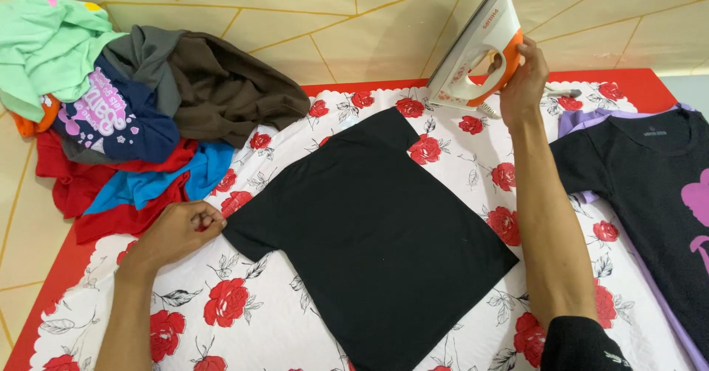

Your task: Ironing a black t-shirt with a pink logo on a floral surface and folding it.

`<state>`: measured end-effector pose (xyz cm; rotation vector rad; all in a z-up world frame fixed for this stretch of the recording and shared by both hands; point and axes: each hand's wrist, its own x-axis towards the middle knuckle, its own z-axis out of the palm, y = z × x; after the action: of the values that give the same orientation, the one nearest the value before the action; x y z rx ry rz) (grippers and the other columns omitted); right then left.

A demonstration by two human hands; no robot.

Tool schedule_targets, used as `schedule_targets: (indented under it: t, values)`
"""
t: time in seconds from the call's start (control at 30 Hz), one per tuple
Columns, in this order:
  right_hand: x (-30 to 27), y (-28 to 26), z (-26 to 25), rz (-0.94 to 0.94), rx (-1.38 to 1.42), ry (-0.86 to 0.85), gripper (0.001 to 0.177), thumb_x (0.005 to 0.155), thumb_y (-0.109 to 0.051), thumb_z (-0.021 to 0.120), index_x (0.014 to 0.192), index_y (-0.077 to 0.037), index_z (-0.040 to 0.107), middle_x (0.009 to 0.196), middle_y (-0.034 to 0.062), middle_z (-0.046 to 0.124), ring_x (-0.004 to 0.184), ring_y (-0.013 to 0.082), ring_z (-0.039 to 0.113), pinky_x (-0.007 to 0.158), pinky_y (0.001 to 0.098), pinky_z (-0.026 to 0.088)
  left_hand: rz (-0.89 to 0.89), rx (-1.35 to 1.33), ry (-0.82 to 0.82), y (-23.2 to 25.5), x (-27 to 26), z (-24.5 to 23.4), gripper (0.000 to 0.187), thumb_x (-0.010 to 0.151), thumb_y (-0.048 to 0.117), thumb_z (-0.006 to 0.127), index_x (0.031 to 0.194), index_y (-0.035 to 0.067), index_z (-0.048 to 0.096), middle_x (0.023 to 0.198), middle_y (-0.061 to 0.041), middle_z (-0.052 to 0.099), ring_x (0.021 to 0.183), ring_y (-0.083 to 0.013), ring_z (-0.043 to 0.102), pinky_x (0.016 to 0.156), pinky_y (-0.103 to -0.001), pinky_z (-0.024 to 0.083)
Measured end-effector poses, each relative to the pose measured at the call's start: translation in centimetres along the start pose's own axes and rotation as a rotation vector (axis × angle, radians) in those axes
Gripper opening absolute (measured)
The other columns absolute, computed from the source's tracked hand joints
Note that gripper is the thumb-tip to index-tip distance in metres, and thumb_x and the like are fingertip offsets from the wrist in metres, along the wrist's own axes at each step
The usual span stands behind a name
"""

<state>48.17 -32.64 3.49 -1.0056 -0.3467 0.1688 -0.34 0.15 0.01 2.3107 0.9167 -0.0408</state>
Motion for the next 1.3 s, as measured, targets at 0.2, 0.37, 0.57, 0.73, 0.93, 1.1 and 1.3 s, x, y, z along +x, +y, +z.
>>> schedule_targets:
  t: [0.2,0.37,0.57,0.73,0.93,1.1,1.3]
  values:
    - [-0.2,-2.2,1.9,0.055,-0.395,0.247,0.049,0.065,-0.052,0.050,0.100,-0.022,0.065,0.083,-0.0089,0.070,0.081,0.0061,0.060,0.077,0.0294,0.043,-0.052,-0.056,-0.167,-1.4,-0.5,-1.2,0.008,0.082,0.007,0.080,0.077,0.002,0.084,0.063,-0.005,0.055,0.065,-0.0152,0.051,0.067,-0.031,0.044]
    - [1.1,-2.8,1.5,-0.783,-0.435,0.295,0.017,0.088,-0.027,0.055,0.089,-0.012,0.064,0.087,-0.0012,0.059,0.080,0.0128,0.051,0.071,0.0326,0.039,0.314,0.020,0.122,-1.8,0.1,-0.2,0.041,0.089,0.022,0.073,0.057,0.008,0.051,0.050,0.000,0.042,0.052,-0.0124,0.036,0.054,-0.032,0.032]
    - [-4.8,-8.8,7.5,-0.589,-0.490,-0.011,0.006,0.098,-0.012,0.060,0.098,-0.018,0.062,0.092,-0.0063,0.061,0.081,0.0084,0.050,0.073,0.0267,0.044,0.263,0.177,0.143,3.0,-0.8,1.5,0.034,0.088,0.049,0.068,0.104,0.021,0.078,0.086,0.009,0.072,0.089,-0.0124,0.069,0.079,-0.035,0.055]
    - [-11.5,-12.0,11.6,-0.412,-0.903,-0.698,0.019,0.100,-0.004,0.060,0.117,-0.011,0.066,0.099,-0.0009,0.071,0.086,0.0098,0.063,0.077,0.0254,0.050,0.358,0.117,0.029,1.6,0.5,1.8,0.022,0.087,0.034,0.076,0.079,0.014,0.074,0.065,0.003,0.072,0.062,-0.0090,0.064,0.060,-0.028,0.048]
    - [-15.6,-11.0,14.8,0.352,-1.654,-1.052,0.051,0.094,-0.034,0.065,0.141,-0.014,0.061,0.123,0.0197,0.074,0.121,0.0406,0.067,0.107,0.0524,0.047,0.196,-0.024,-0.297,0.9,-0.3,0.8,0.026,0.079,0.025,0.078,0.066,0.003,0.078,0.054,-0.013,0.073,0.053,-0.0223,0.062,0.059,-0.035,0.050]
    - [-13.5,-4.1,9.9,0.519,-1.869,-1.136,0.064,0.093,-0.053,0.064,0.148,-0.022,0.053,0.131,0.0135,0.071,0.127,0.0353,0.064,0.110,0.0501,0.047,0.244,0.005,-0.213,1.2,-0.5,0.2,0.039,0.085,0.036,0.071,0.060,0.007,0.082,0.051,-0.014,0.068,0.053,-0.0237,0.060,0.061,-0.035,0.049]
    - [-13.0,-1.9,7.0,0.661,-1.916,-1.056,0.083,0.079,-0.031,0.088,0.148,-0.012,0.046,0.116,0.0231,0.075,0.090,0.0377,0.078,0.078,0.0421,0.062,0.321,0.183,0.006,2.2,-0.7,0.9,0.035,0.084,0.043,0.074,0.072,0.010,0.078,0.052,-0.013,0.064,0.056,-0.0300,0.064,0.062,-0.037,0.051]
